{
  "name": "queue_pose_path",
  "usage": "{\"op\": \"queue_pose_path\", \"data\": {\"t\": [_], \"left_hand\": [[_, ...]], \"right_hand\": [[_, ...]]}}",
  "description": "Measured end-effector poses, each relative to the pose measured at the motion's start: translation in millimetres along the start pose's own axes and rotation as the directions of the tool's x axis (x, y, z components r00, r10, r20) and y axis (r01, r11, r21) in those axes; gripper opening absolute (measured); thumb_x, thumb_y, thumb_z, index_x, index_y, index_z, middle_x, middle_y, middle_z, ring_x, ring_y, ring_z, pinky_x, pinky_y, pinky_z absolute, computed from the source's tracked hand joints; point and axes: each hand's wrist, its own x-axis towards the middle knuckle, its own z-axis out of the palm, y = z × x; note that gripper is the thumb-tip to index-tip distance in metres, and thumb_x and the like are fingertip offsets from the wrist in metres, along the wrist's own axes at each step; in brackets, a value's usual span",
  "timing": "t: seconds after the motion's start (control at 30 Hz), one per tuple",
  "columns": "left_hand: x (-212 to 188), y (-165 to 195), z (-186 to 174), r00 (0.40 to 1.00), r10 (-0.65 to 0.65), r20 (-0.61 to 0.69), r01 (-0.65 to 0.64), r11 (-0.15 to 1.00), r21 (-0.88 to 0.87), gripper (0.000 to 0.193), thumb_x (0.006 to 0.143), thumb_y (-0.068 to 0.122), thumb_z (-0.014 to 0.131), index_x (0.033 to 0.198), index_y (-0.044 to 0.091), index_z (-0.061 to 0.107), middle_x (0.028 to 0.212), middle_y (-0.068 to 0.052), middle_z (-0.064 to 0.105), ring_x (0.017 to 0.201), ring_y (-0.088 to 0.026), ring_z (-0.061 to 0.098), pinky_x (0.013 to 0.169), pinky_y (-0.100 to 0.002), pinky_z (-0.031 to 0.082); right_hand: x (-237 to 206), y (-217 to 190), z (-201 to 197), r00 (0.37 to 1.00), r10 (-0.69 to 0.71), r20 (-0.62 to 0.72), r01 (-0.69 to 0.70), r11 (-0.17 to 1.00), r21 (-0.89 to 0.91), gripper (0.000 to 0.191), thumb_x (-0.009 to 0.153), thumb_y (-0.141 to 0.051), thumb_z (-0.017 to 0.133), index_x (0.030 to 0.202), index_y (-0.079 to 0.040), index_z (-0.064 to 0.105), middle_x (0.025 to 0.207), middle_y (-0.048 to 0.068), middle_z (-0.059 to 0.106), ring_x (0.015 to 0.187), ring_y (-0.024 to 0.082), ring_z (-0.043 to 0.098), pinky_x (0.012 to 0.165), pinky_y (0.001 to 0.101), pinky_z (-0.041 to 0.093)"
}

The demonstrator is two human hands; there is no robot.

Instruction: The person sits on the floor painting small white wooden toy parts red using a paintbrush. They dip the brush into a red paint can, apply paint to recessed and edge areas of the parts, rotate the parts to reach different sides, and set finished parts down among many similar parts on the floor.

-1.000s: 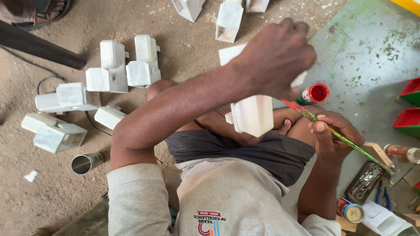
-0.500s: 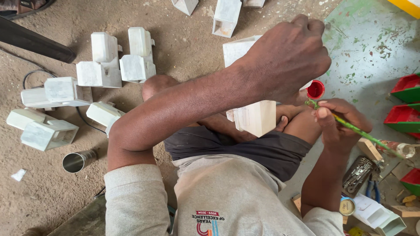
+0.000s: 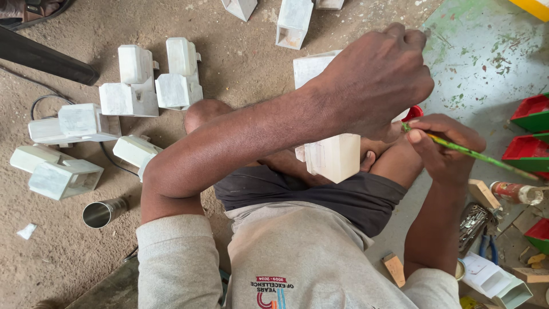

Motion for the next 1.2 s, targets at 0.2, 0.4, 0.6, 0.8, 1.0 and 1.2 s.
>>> {"op": "queue_pose_path", "data": {"t": [0.2,0.4,0.6,0.8,1.0,1.2], "left_hand": [[3,3,1,0.996,-0.017,0.082,0.016,1.0,0.011,0.063,0.067,0.066,0.083,0.075,0.003,0.076,0.083,-0.016,0.064,0.079,-0.031,0.068,0.059,-0.042,0.06],[4,0,4,1.0,-0.018,0.016,0.018,1.0,-0.008,0.046,0.056,0.047,0.087,0.07,0.004,0.077,0.079,-0.018,0.066,0.075,-0.03,0.068,0.055,-0.04,0.06],[4,1,8,0.997,-0.017,0.07,0.015,0.999,0.029,0.038,0.055,0.038,0.086,0.07,0.005,0.077,0.082,-0.018,0.067,0.074,-0.029,0.068,0.056,-0.039,0.06],[3,-1,11,1.0,-0.02,0.002,0.02,0.999,0.03,0.05,0.054,0.051,0.087,0.068,0.005,0.076,0.077,-0.016,0.066,0.07,-0.028,0.067,0.054,-0.039,0.06],[4,-3,10,1.0,-0.017,-0.012,0.017,1.0,0.002,0.049,0.058,0.053,0.086,0.063,0.005,0.075,0.072,-0.016,0.065,0.068,-0.028,0.067,0.052,-0.04,0.059],[2,-4,12,1.0,-0.015,0.016,0.014,0.998,0.053,0.044,0.06,0.048,0.085,0.064,0.005,0.074,0.075,-0.018,0.066,0.07,-0.029,0.068,0.053,-0.038,0.059]], "right_hand": [[9,-10,4,0.995,-0.089,0.047,0.094,0.989,-0.111,0.013,0.106,-0.006,0.08,0.106,0.005,0.072,0.1,0.014,0.075,0.087,0.015,0.072,0.08,0.0246,0.056],[7,-19,5,0.987,-0.157,0.044,0.162,0.974,-0.157,0.012,0.105,-0.005,0.08,0.105,0.004,0.071,0.099,0.015,0.075,0.088,0.02,0.074,0.082,0.0274,0.058],[10,-14,4,0.987,-0.146,0.065,0.153,0.979,-0.133,0.012,0.103,-0.004,0.08,0.105,0.004,0.071,0.098,0.015,0.075,0.087,0.021,0.074,0.082,0.028,0.058],[13,-8,12,0.99,-0.126,0.065,0.135,0.977,-0.163,0.014,0.1,-0.003,0.08,0.11,0.003,0.072,0.096,0.015,0.075,0.084,0.02,0.074,0.078,0.0276,0.057],[9,-5,13,0.988,-0.144,0.055,0.152,0.972,-0.178,0.015,0.099,-0.005,0.08,0.109,0.003,0.071,0.098,0.016,0.074,0.087,0.022,0.074,0.08,0.0295,0.059],[7,0,15,0.986,-0.166,0.02,0.167,0.978,-0.129,0.011,0.102,-0.004,0.079,0.104,0.004,0.071,0.1,0.016,0.075,0.091,0.022,0.076,0.085,0.0301,0.061]]}}
